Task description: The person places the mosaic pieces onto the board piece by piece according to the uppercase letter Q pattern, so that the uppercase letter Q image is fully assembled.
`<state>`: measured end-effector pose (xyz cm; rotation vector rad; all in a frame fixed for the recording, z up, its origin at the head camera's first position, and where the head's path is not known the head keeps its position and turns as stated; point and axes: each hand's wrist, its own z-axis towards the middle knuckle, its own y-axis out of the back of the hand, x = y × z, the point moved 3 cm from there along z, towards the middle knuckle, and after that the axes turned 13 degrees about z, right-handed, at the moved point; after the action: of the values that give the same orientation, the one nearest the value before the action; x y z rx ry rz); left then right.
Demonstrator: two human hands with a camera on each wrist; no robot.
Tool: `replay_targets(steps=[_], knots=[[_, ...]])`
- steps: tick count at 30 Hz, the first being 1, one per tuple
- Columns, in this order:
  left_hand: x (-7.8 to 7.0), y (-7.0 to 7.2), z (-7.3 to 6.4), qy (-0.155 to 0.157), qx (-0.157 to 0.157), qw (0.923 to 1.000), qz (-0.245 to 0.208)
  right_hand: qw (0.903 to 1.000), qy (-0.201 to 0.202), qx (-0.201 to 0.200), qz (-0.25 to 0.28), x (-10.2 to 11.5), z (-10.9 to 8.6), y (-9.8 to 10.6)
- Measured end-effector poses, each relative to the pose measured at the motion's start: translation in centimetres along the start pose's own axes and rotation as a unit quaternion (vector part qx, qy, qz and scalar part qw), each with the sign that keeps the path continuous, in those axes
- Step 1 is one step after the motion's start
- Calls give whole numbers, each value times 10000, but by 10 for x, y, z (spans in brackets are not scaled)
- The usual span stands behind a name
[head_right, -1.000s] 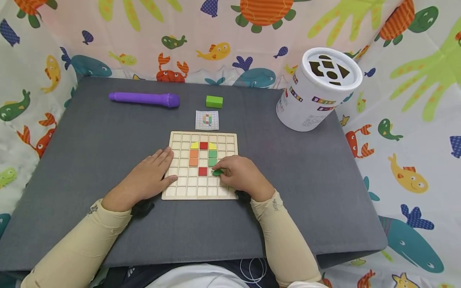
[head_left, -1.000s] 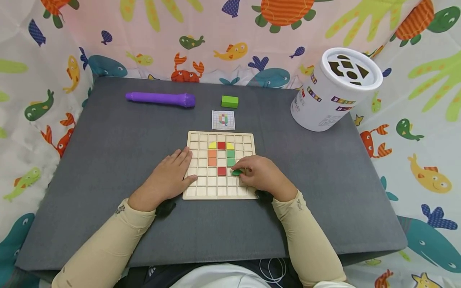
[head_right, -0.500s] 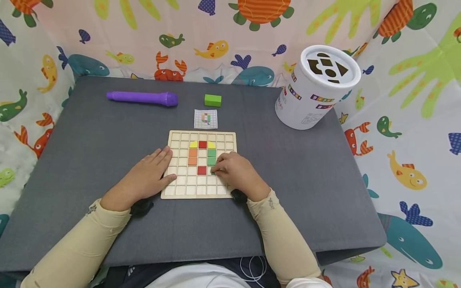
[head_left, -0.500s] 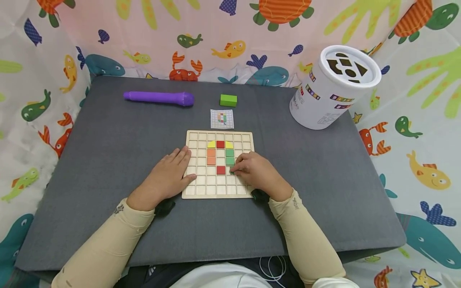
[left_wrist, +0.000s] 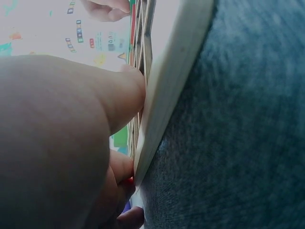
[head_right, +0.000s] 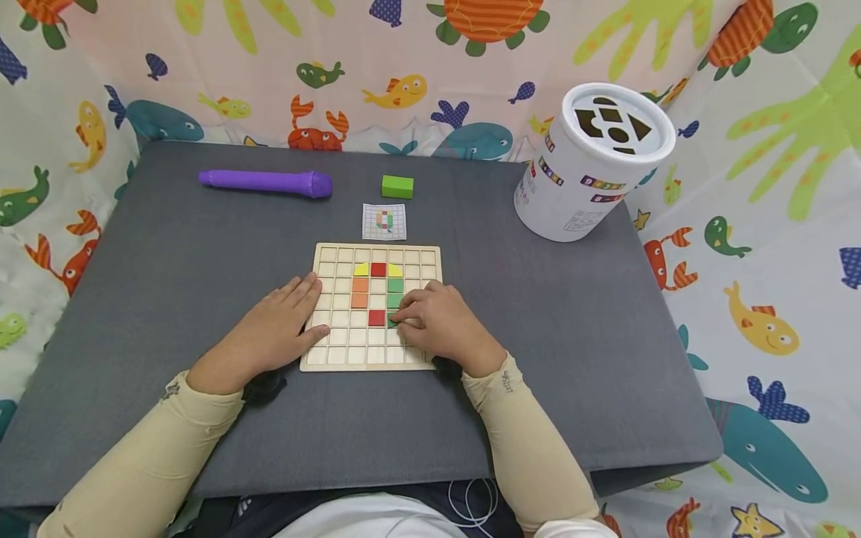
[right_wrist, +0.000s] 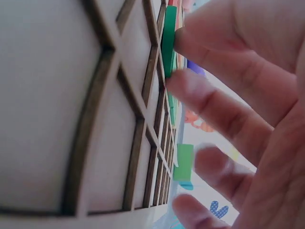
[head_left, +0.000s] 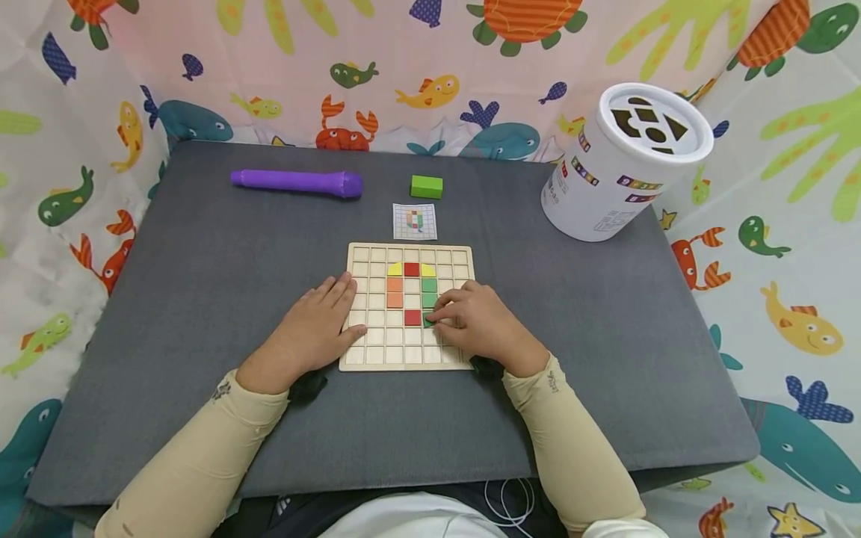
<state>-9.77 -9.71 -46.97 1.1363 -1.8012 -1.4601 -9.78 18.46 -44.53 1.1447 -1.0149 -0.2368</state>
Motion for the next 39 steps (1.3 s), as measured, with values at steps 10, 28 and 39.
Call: replay_targets(steps=[10,28,39], knots=[[-1,2,0,33,58,10000,-9,9967,-799,14,170,-11,-4,6],[-1,2,0,50,18,10000,5,9524,-2896,-321,891,-58,-29,40],[0,0,0,31,-7,10000,-10,9545,-2866,-499,655,-60,-32,43]])
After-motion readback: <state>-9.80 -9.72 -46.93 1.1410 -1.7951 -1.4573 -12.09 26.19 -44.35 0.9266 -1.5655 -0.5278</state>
